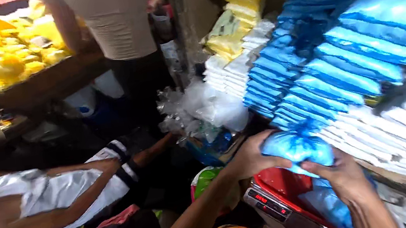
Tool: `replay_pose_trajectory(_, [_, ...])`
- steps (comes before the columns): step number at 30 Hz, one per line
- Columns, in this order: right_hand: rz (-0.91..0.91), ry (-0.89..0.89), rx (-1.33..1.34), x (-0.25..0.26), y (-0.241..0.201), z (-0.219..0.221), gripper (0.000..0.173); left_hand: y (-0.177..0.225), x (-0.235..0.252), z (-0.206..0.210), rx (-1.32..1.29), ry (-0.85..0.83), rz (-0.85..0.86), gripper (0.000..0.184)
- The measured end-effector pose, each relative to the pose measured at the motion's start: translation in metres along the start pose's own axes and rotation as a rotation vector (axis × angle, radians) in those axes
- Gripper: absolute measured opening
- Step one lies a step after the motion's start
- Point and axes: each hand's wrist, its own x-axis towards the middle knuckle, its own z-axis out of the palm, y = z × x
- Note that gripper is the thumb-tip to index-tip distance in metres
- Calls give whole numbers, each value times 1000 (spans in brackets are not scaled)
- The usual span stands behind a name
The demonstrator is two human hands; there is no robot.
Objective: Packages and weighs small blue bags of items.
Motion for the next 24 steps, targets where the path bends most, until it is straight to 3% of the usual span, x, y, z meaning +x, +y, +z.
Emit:
replay_pose_trajectory(2, [-1,-93,41,9,-4,-1,73,-7,3,-3,-6,26,-44,63])
replay_pose_trajectory(6, [62,61,221,21,-4,13,45,-14,8,4,-56,143,-141,49])
replay_pose_trajectory(8, [68,115,243,25,-3,15,42,-14,11,4,-60,155,-174,48])
replay_pose_trajectory(12, [55,150,213,32,-7,14,41,-6,19,-7,-101,27,-116,61])
replay_pose_trajectory(17, [27,129,180,53,-20,13,35,10,47,-21,-67,38,-61,43])
replay_pose_trajectory(19, [-18,54,103,57,-30,5,36,28,70,-37,-22,43,-82,37])
replay_pose_trajectory(22, [-33,14,-14,45,-36,-33,58,56,114,-82,118,168,-124,36])
replay_pose_trajectory(24, [10,99,-84,23,-27,-68,51,65,155,-119,173,312,-93,39])
